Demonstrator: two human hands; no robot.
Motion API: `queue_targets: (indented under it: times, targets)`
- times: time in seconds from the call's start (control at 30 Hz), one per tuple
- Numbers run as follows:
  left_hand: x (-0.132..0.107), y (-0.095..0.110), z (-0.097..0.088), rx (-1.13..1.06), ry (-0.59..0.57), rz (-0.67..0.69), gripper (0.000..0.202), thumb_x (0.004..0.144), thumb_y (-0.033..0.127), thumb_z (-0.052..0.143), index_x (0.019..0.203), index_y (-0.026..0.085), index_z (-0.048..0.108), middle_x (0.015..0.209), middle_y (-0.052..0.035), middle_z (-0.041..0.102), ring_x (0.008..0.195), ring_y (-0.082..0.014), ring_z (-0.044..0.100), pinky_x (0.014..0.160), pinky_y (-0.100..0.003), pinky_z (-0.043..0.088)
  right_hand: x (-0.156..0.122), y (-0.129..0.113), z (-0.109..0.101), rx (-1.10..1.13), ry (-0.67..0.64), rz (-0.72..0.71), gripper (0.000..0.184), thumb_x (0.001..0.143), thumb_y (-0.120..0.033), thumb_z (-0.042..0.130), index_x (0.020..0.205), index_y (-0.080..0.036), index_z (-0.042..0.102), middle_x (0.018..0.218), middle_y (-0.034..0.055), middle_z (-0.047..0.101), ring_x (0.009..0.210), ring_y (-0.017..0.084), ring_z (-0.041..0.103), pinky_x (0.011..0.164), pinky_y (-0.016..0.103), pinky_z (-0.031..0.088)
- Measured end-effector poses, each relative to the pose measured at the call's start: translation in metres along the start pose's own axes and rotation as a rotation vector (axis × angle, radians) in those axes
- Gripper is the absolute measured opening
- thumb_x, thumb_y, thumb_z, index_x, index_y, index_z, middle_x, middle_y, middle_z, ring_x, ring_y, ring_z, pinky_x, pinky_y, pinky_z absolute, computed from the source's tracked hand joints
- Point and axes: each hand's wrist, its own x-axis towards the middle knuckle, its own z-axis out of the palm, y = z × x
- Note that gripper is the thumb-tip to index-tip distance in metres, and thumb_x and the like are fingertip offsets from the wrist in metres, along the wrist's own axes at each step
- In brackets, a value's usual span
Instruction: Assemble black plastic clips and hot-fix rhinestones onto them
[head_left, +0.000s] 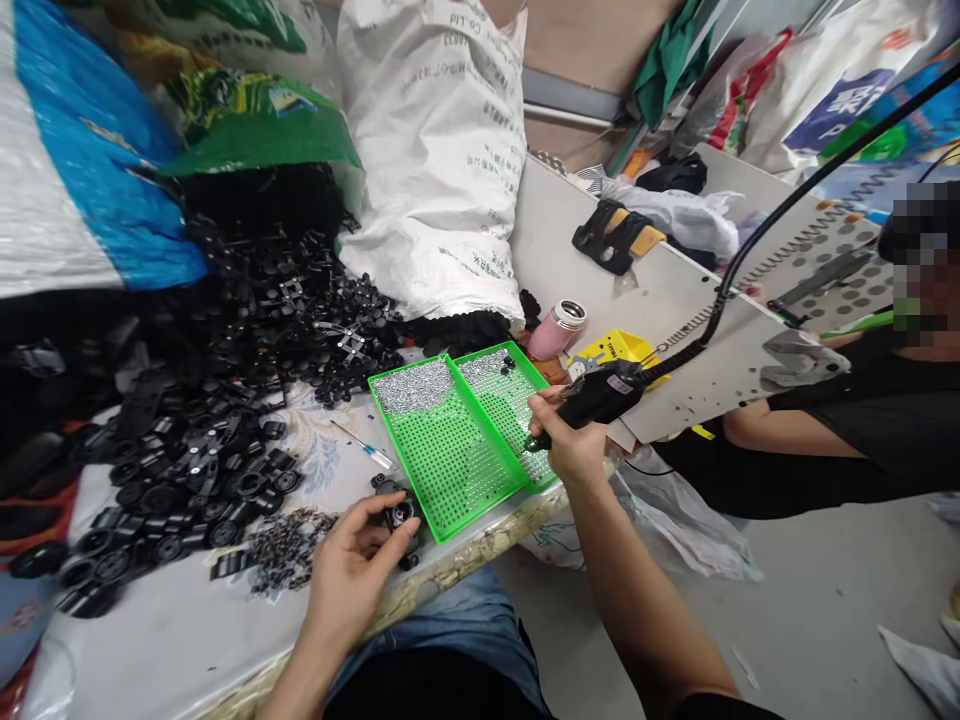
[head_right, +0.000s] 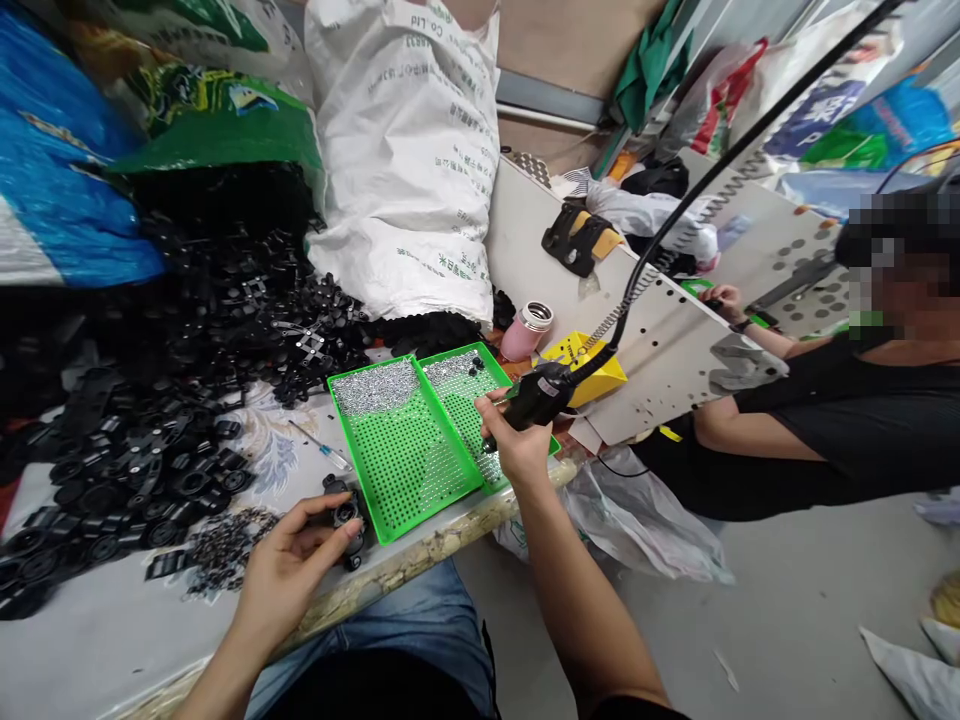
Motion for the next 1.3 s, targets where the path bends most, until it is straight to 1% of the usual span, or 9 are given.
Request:
queue_targets:
  times: [0.17, 0.33, 0.43, 0.5, 0.67, 0.97, 1.07, 1.2, 1.3]
  targets:
    - [-0.002, -0.001, 0.001, -0.035, -0.013, -0.001, 0.050, 0.075, 0.049, 0.078, 0.110, 0.014, 0.070, 0.053, 0.0014, 0.064, 0.050, -0.0130, 0.053, 0.053, -0.023, 0.040, -0.014, -0.035, 0.012, -0.029, -0.018, -0.104, 0.026, 0.076, -0.027, 0.082, 0.092, -0.019, 0.063, 0.061, -0.0069, 0.060, 0.052, 0.011, 0.059, 0.059, 0.029, 0.050]
    - [-0.004, -0.007, 0.003, -0.068, -0.006, 0.000, 0.044, 0.074, 0.044, 0.080, 0.107, 0.016, 0.073, 0.057, 0.0018, 0.063, 0.051, -0.0109, 0.051, 0.052, -0.021, 0.039, -0.057, -0.065, 0.059, 0.137, -0.423, -0.020, 0.024, 0.086, -0.029, 0.070, 0.107, -0.025, 0.059, 0.066, -0.0061, 0.063, 0.065, 0.018, 0.068, 0.078, 0.042, 0.058]
    - [-0.005, -0.008, 0.004, -0.087, 0.006, 0.017, 0.039, 0.073, 0.043, 0.081, 0.101, 0.017, 0.074, 0.061, 0.0020, 0.063, 0.051, -0.0097, 0.051, 0.052, -0.020, 0.038, -0.083, -0.063, 0.088, 0.162, -0.596, 0.085, 0.024, 0.085, -0.028, 0.070, 0.105, -0.026, 0.057, 0.062, -0.0069, 0.061, 0.062, 0.017, 0.066, 0.077, 0.041, 0.057]
    - [-0.005, -0.008, 0.004, -0.100, 0.009, 0.018, 0.036, 0.072, 0.042, 0.081, 0.096, 0.017, 0.073, 0.058, 0.0034, 0.059, 0.049, -0.0088, 0.047, 0.050, -0.019, 0.035, -0.093, -0.058, 0.099, 0.139, -0.641, 0.157, 0.024, 0.082, -0.027, 0.071, 0.102, -0.025, 0.056, 0.062, -0.0069, 0.059, 0.061, 0.016, 0.064, 0.072, 0.038, 0.056]
    - [-0.004, -0.007, 0.004, -0.141, -0.010, -0.009, 0.037, 0.072, 0.043, 0.080, 0.094, 0.015, 0.069, 0.054, 0.0054, 0.053, 0.048, -0.0085, 0.042, 0.049, -0.019, 0.030, -0.095, -0.049, 0.105, 0.135, -0.665, 0.258, 0.028, 0.081, -0.035, 0.073, 0.097, -0.025, 0.054, 0.062, -0.0068, 0.056, 0.055, 0.013, 0.059, 0.060, 0.032, 0.053]
    - [-0.003, -0.008, 0.005, -0.139, -0.015, -0.013, 0.039, 0.071, 0.044, 0.080, 0.096, 0.014, 0.071, 0.057, 0.0035, 0.057, 0.048, -0.0084, 0.043, 0.049, -0.019, 0.030, -0.094, -0.046, 0.106, 0.139, -0.673, 0.280, 0.031, 0.078, -0.040, 0.077, 0.092, -0.024, 0.055, 0.064, -0.0064, 0.056, 0.049, 0.010, 0.054, 0.050, 0.027, 0.050]
    - [-0.003, -0.010, 0.005, -0.173, -0.025, -0.032, 0.041, 0.071, 0.046, 0.081, 0.096, 0.014, 0.071, 0.054, 0.0043, 0.056, 0.047, -0.0079, 0.040, 0.048, -0.019, 0.028, -0.099, -0.039, 0.105, 0.142, -0.640, 0.277, 0.031, 0.079, -0.042, 0.076, 0.090, -0.023, 0.054, 0.062, -0.0070, 0.055, 0.048, 0.010, 0.054, 0.051, 0.027, 0.051]
    - [-0.006, -0.011, 0.005, -0.238, -0.030, -0.052, 0.042, 0.069, 0.047, 0.083, 0.092, 0.015, 0.071, 0.049, 0.0066, 0.050, 0.045, -0.0071, 0.037, 0.047, -0.019, 0.025, -0.118, -0.033, 0.104, 0.030, -0.499, 0.225, 0.026, 0.083, -0.040, 0.073, 0.083, -0.024, 0.053, 0.059, -0.0069, 0.055, 0.050, 0.011, 0.054, 0.054, 0.029, 0.053]
    - [-0.007, -0.013, 0.006, -0.238, -0.027, -0.035, 0.039, 0.071, 0.045, 0.082, 0.094, 0.015, 0.072, 0.050, 0.0076, 0.048, 0.044, -0.0067, 0.036, 0.046, -0.019, 0.024, -0.122, -0.037, 0.101, -0.019, -0.503, 0.190, 0.023, 0.080, -0.034, 0.077, 0.089, -0.024, 0.058, 0.062, -0.0059, 0.061, 0.054, 0.014, 0.059, 0.059, 0.031, 0.056]
